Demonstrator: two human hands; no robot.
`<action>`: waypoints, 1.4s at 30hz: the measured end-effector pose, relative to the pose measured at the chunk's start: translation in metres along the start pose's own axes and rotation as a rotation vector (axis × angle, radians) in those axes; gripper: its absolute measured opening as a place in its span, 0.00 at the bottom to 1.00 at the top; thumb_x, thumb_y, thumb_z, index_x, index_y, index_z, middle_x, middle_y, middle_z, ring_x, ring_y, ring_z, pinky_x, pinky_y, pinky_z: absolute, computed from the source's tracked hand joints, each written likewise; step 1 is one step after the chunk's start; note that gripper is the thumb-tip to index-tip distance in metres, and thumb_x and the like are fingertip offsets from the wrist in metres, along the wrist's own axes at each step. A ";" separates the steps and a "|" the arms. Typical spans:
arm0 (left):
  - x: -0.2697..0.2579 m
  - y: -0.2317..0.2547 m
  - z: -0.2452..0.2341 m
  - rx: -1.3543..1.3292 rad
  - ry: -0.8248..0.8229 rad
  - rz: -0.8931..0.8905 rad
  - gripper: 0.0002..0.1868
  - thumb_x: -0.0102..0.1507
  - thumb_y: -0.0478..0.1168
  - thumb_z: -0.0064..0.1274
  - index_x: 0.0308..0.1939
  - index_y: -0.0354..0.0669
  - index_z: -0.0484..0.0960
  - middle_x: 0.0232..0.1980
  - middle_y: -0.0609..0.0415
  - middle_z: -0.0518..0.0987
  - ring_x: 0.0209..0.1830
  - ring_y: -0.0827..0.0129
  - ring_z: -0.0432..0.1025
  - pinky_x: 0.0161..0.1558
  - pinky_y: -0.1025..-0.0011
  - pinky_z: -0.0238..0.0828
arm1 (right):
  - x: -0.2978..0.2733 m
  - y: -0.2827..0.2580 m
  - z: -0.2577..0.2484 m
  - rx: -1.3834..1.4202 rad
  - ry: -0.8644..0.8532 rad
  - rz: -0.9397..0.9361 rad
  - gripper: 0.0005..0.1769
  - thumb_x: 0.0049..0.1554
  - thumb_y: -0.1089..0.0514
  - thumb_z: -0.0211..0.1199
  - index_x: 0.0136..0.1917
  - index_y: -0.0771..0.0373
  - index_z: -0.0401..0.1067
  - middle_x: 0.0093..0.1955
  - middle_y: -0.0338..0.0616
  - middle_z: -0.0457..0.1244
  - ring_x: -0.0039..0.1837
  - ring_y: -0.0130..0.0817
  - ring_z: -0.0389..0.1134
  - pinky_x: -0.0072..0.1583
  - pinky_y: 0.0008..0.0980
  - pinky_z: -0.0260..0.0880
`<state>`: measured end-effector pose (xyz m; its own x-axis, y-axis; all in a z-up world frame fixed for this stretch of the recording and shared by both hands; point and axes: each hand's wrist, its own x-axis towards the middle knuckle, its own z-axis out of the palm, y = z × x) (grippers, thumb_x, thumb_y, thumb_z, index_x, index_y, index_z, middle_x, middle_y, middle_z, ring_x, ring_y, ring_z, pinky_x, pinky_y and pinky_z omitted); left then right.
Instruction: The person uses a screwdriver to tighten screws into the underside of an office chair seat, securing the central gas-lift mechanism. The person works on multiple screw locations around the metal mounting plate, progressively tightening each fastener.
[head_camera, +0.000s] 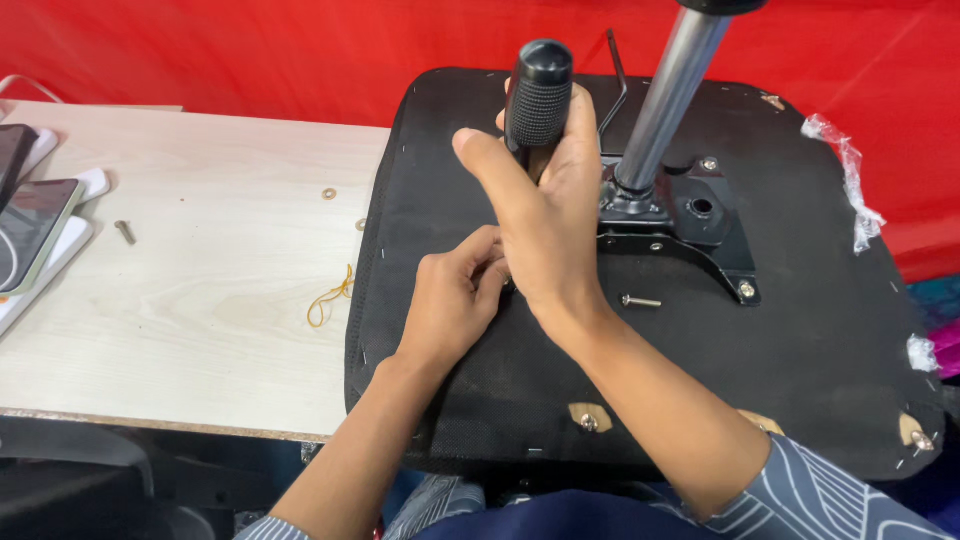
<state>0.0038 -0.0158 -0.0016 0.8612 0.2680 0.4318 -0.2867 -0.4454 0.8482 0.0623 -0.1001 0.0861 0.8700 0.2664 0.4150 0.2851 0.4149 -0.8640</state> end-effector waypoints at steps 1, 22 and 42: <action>-0.001 -0.001 0.000 -0.002 -0.002 -0.026 0.12 0.63 0.28 0.51 0.50 0.35 0.81 0.37 0.45 0.85 0.35 0.71 0.82 0.38 0.72 0.76 | -0.002 0.002 0.000 0.037 -0.070 -0.057 0.14 0.55 0.66 0.65 0.50 0.57 0.64 0.41 0.28 0.56 0.41 0.13 0.56 0.44 0.19 0.60; -0.001 0.002 0.002 -0.049 -0.029 -0.172 0.08 0.64 0.34 0.56 0.46 0.37 0.86 0.37 0.55 0.88 0.36 0.81 0.80 0.41 0.78 0.76 | 0.020 0.008 -0.048 -0.093 -0.407 -0.057 0.18 0.57 0.64 0.74 0.57 0.65 0.69 0.46 0.32 0.59 0.47 0.18 0.62 0.49 0.23 0.67; -0.002 0.007 0.001 0.053 -0.062 -0.114 0.07 0.64 0.30 0.55 0.46 0.35 0.79 0.37 0.48 0.84 0.37 0.67 0.82 0.42 0.71 0.79 | 0.002 0.009 -0.055 -0.401 -0.495 -0.185 0.16 0.59 0.61 0.72 0.57 0.70 0.74 0.50 0.39 0.66 0.53 0.24 0.70 0.58 0.26 0.79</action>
<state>0.0000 -0.0201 0.0029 0.9117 0.2672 0.3121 -0.1640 -0.4598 0.8728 0.0889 -0.1434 0.0636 0.5322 0.6296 0.5660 0.6231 0.1614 -0.7654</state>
